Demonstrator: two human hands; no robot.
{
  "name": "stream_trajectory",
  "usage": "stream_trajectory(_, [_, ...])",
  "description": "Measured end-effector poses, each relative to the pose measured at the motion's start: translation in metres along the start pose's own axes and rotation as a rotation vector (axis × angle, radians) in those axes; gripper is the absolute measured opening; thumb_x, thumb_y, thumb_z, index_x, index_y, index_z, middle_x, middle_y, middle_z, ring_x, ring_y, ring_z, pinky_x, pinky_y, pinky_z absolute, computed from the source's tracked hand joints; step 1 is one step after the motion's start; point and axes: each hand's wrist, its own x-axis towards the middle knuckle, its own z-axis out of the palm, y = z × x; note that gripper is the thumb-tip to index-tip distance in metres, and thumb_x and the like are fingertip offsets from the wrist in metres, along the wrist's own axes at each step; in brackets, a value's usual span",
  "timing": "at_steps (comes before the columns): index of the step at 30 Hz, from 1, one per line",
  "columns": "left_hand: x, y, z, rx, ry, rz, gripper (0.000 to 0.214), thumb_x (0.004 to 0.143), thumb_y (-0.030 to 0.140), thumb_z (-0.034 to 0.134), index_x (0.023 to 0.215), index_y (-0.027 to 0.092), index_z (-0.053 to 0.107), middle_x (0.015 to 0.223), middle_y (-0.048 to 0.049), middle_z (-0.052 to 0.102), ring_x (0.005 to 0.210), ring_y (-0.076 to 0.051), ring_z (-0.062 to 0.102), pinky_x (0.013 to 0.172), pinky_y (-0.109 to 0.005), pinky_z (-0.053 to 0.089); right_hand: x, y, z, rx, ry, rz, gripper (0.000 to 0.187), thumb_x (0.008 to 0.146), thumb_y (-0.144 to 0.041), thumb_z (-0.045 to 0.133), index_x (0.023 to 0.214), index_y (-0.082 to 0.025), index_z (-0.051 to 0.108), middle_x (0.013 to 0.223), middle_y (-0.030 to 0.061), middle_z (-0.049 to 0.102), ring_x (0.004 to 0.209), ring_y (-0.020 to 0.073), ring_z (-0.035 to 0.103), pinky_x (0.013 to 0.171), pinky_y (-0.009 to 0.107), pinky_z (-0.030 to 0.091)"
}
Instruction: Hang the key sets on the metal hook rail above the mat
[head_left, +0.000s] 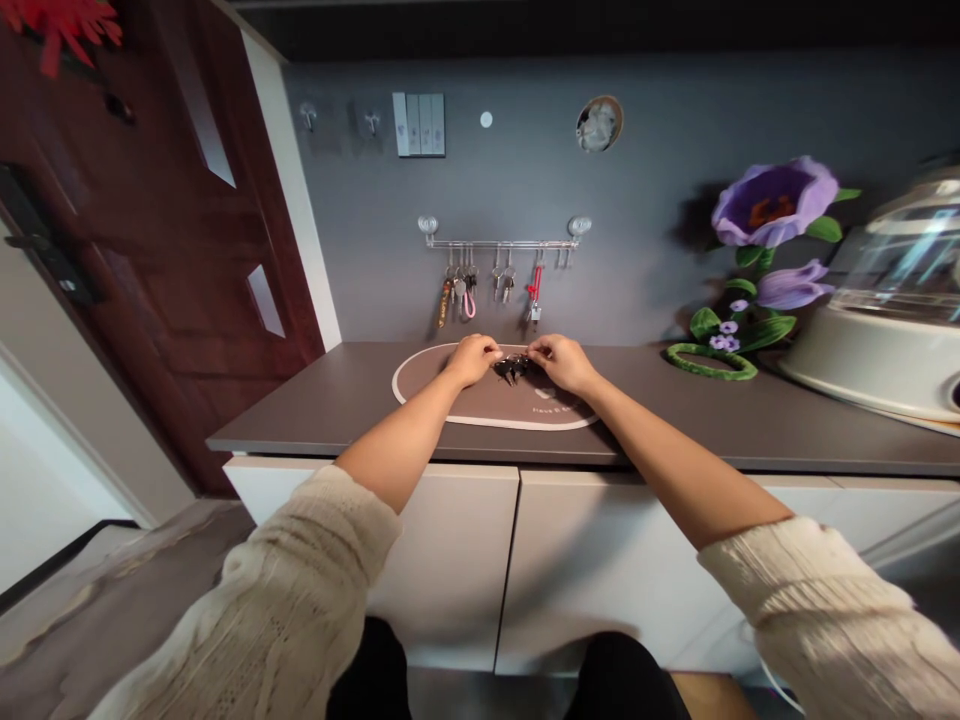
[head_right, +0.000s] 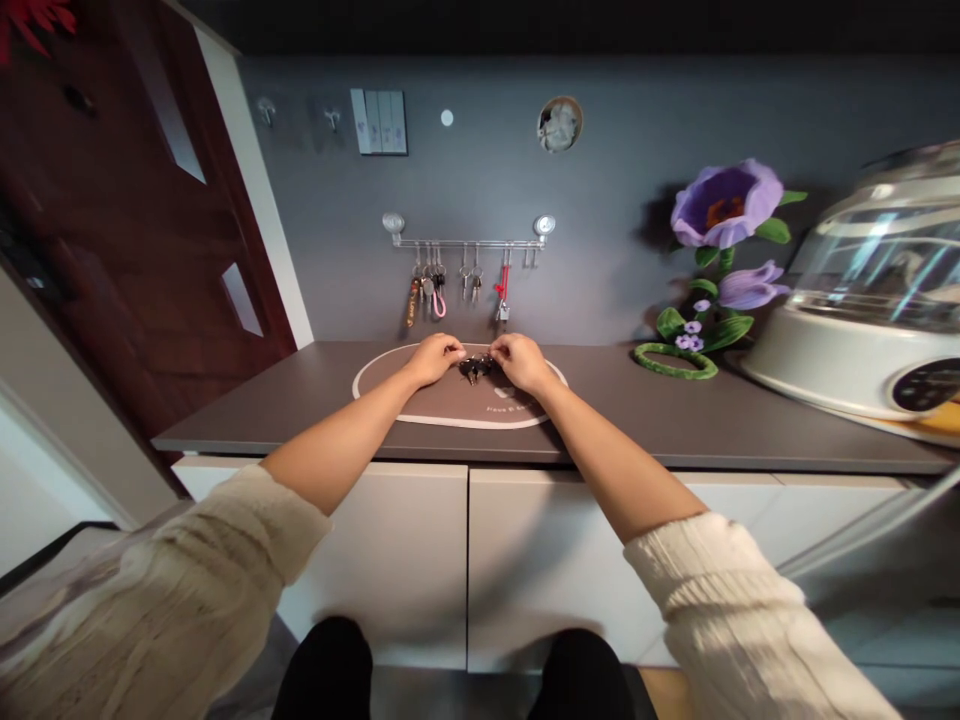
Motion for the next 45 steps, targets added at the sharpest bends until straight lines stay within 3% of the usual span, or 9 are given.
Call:
stream_trajectory(8, [0.000, -0.009, 0.004, 0.029, -0.108, 0.040, 0.013, 0.073, 0.021, 0.055, 0.078, 0.018, 0.067, 0.083, -0.0040, 0.063, 0.081, -0.015, 0.054, 0.078, -0.028, 0.041, 0.000, 0.000, 0.005, -0.119, -0.010, -0.067, 0.012, 0.076, -0.016, 0.054, 0.078, -0.017, 0.065, 0.082, 0.0068, 0.063, 0.077, 0.0165, 0.054, 0.076, 0.027, 0.039])
stream_trajectory(26, [-0.002, 0.011, -0.006, 0.067, 0.065, 0.051, 0.016, 0.081, 0.019, 0.044, 0.078, 0.018, 0.060, 0.085, -0.0044, 0.059, 0.082, -0.016, 0.050, 0.076, -0.027, 0.038, 0.001, -0.001, 0.008, -0.158, 0.025, -0.094, 0.017, 0.079, -0.020, 0.049, 0.081, -0.017, 0.065, 0.082, 0.0067, 0.062, 0.077, 0.0163, 0.053, 0.074, 0.026, 0.039])
stream_trajectory(38, [0.001, 0.023, -0.014, 0.039, 0.148, 0.100, 0.022, 0.083, 0.018, 0.039, 0.083, 0.018, 0.061, 0.087, -0.0044, 0.058, 0.086, -0.015, 0.051, 0.080, -0.025, 0.037, -0.002, -0.015, 0.004, 0.095, 0.171, -0.068, 0.020, 0.080, -0.029, 0.048, 0.084, -0.018, 0.063, 0.088, 0.0062, 0.062, 0.083, 0.0167, 0.054, 0.080, 0.028, 0.038])
stream_trajectory(45, [0.003, 0.028, -0.016, -0.056, 0.162, 0.142, 0.022, 0.083, 0.018, 0.041, 0.082, 0.015, 0.063, 0.085, -0.0042, 0.062, 0.086, -0.014, 0.052, 0.081, -0.024, 0.038, -0.004, -0.021, 0.004, 0.233, 0.138, -0.056, 0.024, 0.079, -0.036, 0.049, 0.088, -0.018, 0.062, 0.089, 0.0054, 0.061, 0.080, 0.0155, 0.055, 0.078, 0.028, 0.040])
